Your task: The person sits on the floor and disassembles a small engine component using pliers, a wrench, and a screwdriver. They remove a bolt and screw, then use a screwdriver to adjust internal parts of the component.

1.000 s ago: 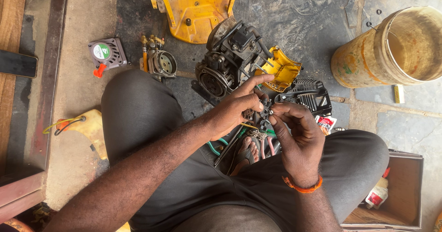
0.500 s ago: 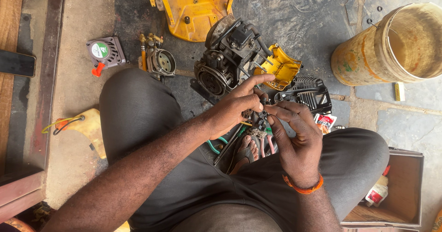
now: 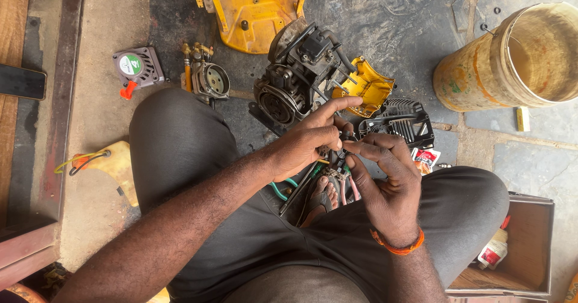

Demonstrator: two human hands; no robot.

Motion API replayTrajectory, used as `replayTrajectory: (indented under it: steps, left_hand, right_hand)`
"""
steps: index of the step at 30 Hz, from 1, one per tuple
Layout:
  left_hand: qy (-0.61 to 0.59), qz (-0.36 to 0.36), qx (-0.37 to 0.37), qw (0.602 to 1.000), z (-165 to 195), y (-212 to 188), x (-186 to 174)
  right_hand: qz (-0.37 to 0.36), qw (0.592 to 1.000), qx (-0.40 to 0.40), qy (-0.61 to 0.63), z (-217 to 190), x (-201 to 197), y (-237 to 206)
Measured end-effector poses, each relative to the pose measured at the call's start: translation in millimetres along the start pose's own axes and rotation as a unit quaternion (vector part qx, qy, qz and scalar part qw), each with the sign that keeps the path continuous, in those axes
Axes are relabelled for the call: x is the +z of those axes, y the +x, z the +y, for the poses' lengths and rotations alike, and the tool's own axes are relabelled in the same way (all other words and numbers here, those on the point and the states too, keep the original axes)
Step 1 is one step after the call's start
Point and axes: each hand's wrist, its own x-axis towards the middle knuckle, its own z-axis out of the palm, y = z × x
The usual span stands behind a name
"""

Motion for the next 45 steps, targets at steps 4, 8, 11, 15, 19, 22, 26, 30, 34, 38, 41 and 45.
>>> replayTrajectory:
  steps: [4,8,11,15,19,22,26,30,34,38,41,45]
  left_hand:
    - [-0.002,-0.017,0.014,1.0,-1,-1,-2]
    - [-0.014,-0.046,0.053,0.997,-1,-2,-3]
    - [-0.036,-0.04,0.035,0.998,-2,-2,-3]
    - [-0.07,-0.022,0.043,0.996,-10,0,-1]
    - [0.018,0.041,0.075,0.996,-25,9,2]
    - [0.065,0.082,0.106,0.989,-36,17,4]
    - [0.053,0.124,0.048,0.99,-44,18,7]
    - [0.119,0.195,0.08,0.97,-43,15,12]
    - [0.168,0.225,0.055,0.958,-34,17,11]
    - [0.174,0.224,0.148,0.947,-30,16,15]
    - [0.185,0.249,0.14,0.941,-27,15,17]
    - [0.204,0.271,0.147,0.929,-22,7,22]
  right_hand:
    - [0.0,1.0,0.007,0.012,-5,0,1]
    - [-0.005,1.0,0.012,0.004,-11,-3,1]
    - [-0.021,1.0,0.013,0.011,-15,-6,1]
    - [-0.032,0.999,0.01,0.015,-18,-5,4]
    - [-0.038,0.998,-0.006,-0.045,-20,0,7]
    - [-0.043,0.997,-0.017,-0.054,-21,4,6]
    - [-0.041,0.997,-0.005,-0.063,-21,11,2]
    - [-0.031,0.998,0.009,-0.056,-15,17,1]
    - [-0.027,0.999,0.016,-0.033,-6,17,1]
    - [-0.041,0.994,0.036,0.094,5,14,-1]
    - [-0.039,0.975,0.091,0.2,12,14,-6]
    - [-0.029,0.943,0.151,0.296,17,20,-11]
